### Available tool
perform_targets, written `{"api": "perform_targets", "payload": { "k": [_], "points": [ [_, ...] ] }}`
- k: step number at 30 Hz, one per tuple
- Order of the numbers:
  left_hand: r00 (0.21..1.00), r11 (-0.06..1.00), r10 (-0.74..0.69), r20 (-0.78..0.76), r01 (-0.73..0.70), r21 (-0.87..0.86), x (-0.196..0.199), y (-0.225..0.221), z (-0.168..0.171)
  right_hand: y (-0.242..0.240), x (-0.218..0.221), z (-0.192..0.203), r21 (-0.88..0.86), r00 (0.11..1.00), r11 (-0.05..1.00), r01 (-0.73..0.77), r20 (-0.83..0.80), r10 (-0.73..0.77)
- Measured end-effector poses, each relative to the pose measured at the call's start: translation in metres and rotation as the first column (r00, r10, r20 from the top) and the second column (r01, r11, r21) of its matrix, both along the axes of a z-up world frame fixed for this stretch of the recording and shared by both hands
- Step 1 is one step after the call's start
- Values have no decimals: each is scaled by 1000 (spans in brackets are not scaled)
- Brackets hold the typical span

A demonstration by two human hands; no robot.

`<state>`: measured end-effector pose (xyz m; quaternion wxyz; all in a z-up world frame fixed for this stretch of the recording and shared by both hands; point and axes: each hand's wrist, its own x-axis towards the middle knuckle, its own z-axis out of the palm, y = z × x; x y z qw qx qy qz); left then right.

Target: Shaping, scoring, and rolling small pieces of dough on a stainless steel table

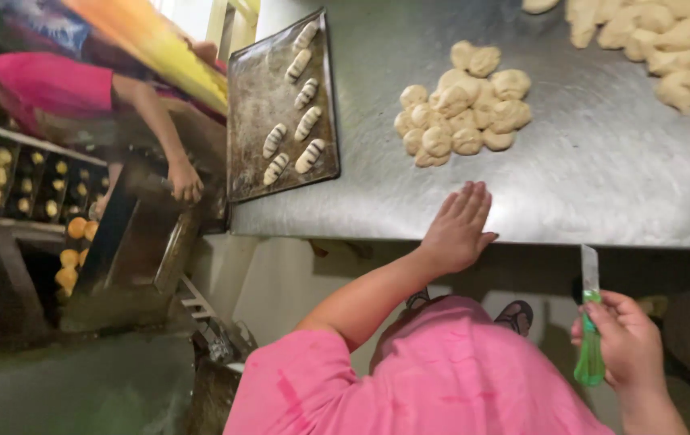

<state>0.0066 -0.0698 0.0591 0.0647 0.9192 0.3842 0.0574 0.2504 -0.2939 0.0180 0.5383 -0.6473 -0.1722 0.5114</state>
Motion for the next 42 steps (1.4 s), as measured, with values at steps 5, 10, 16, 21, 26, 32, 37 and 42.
{"api": "perform_targets", "payload": {
  "k": [5, 10, 16, 21, 26, 32, 37, 42],
  "points": [
    [995, 996, -71, 70, 67, 54, -13, 11, -2, 21, 10, -3, 98, 997, 994, -52, -44, 56],
    [993, 996, -76, 95, 79, -29, -14, 14, 11, 36, 13, 36, 138, 990, 983, -123, -52, 131],
    [986, 1000, -14, 166, 11, 23, -19, 15, 9, 37, 19, 54, 211, 954, 938, -274, -66, 294],
    [993, 1000, -11, 118, 11, 4, -29, 4, 6, 37, 2, 59, 23, 925, 936, -351, 163, 343],
    [997, 997, -68, -29, 69, 33, -18, 6, 43, 62, -22, 79, -227, 724, 820, -525, 388, 571],
    [916, 952, -188, 355, 80, 296, -49, 34, -11, 110, -84, 87, -255, 338, 736, -628, 761, 553],
    [899, 963, -185, 396, 85, 257, -63, 45, -18, 159, -126, 64, -253, 53, 791, -557, 940, 338],
    [861, 975, -191, 471, 109, 196, -74, 47, -5, 106, -139, 78, -390, 10, 806, -445, 898, 440]
  ]
}}
